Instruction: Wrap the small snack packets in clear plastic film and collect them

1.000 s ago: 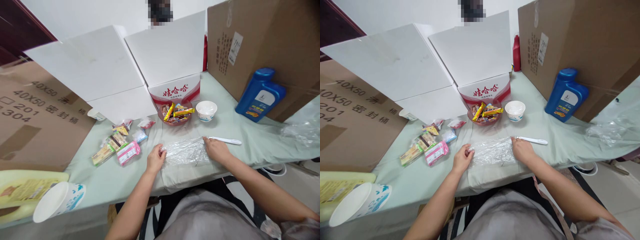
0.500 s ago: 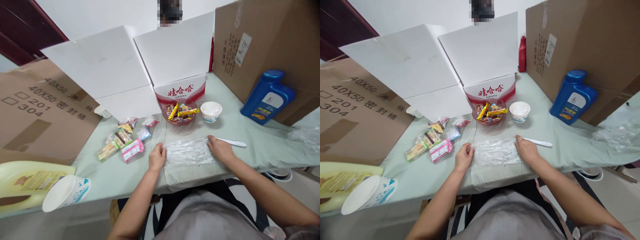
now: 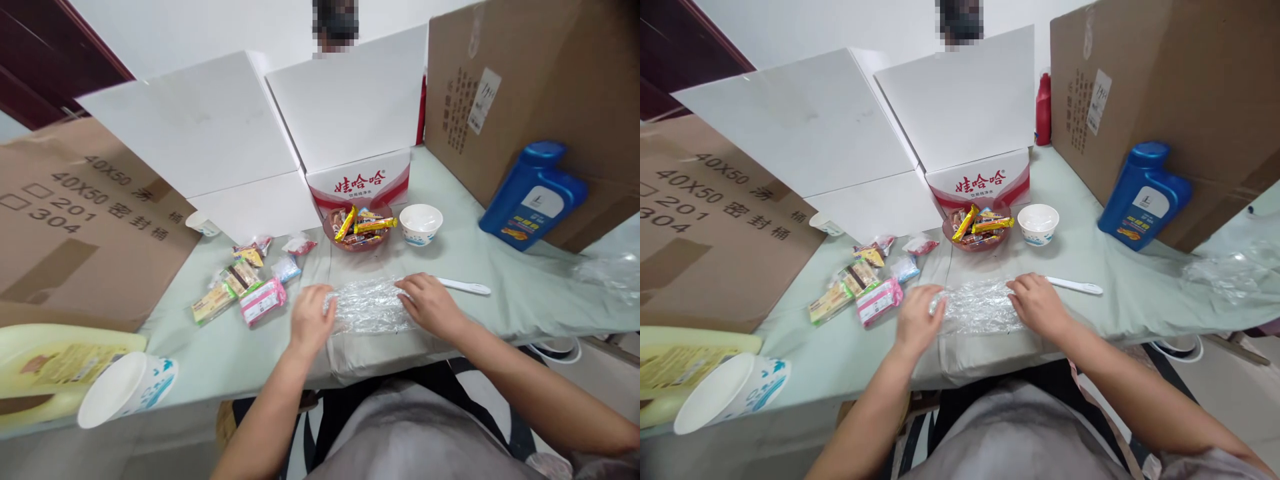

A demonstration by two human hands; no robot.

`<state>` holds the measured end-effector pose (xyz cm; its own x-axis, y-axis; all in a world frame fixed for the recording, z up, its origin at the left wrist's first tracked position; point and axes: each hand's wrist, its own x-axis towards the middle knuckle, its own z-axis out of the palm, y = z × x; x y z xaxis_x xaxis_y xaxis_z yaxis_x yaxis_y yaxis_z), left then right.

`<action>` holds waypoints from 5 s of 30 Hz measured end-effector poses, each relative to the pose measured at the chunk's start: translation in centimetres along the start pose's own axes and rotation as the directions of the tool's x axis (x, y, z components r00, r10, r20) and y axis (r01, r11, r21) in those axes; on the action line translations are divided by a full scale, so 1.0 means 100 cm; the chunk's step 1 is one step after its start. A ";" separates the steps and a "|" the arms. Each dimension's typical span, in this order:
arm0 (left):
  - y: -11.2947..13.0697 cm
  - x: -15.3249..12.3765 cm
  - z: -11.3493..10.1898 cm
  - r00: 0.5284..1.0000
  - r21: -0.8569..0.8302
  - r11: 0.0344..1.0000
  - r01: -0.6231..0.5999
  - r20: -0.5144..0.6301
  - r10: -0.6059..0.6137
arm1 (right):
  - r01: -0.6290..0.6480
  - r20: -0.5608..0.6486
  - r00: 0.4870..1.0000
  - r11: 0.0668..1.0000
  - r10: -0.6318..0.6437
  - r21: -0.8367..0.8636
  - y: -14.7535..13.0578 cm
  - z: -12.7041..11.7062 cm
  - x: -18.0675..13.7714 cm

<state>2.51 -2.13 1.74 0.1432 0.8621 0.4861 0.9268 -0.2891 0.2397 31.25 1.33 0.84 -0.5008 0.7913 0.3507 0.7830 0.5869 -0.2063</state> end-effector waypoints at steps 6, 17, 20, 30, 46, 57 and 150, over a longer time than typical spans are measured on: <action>0.013 -0.023 0.041 0.837 0.002 0.982 -0.186 0.524 0.157 | 0.187 0.251 0.951 0.982 -0.180 -0.004 -0.001 0.046 -0.005; -0.017 -0.056 -0.004 0.838 -0.132 0.943 -0.304 0.433 0.331 | 0.292 0.251 0.904 0.929 -0.345 0.227 0.021 0.003 -0.043; -0.031 -0.074 -0.016 0.858 -0.186 0.927 -0.325 0.355 0.372 | 0.296 0.201 0.912 0.914 -0.357 0.278 0.032 0.000 -0.074; -0.022 -0.078 -0.017 0.920 -0.217 0.956 -0.198 0.296 0.258 | 0.078 -0.053 0.997 0.916 -0.062 0.393 0.023 -0.011 -0.090; -0.022 -0.015 0.032 0.892 0.105 0.945 0.309 0.312 -0.326 | -0.340 0.085 0.934 0.936 0.347 -0.092 0.031 0.034 -0.020; 0.017 -0.019 0.020 0.999 0.129 0.991 -0.025 -0.027 0.029 | -0.056 -0.235 0.971 0.997 0.040 -0.061 -0.008 0.013 -0.019; 0.059 -0.056 0.036 0.888 -0.723 0.626 0.292 0.449 0.104 | 0.280 0.287 0.875 0.891 -0.390 0.357 -0.018 0.058 0.104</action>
<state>8.41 -7.12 -2.63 0.3794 0.9218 0.0794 0.3711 -0.2302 0.8996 22.51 9.51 -0.42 -0.8496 0.5123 0.1250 0.4254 0.8060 -0.4116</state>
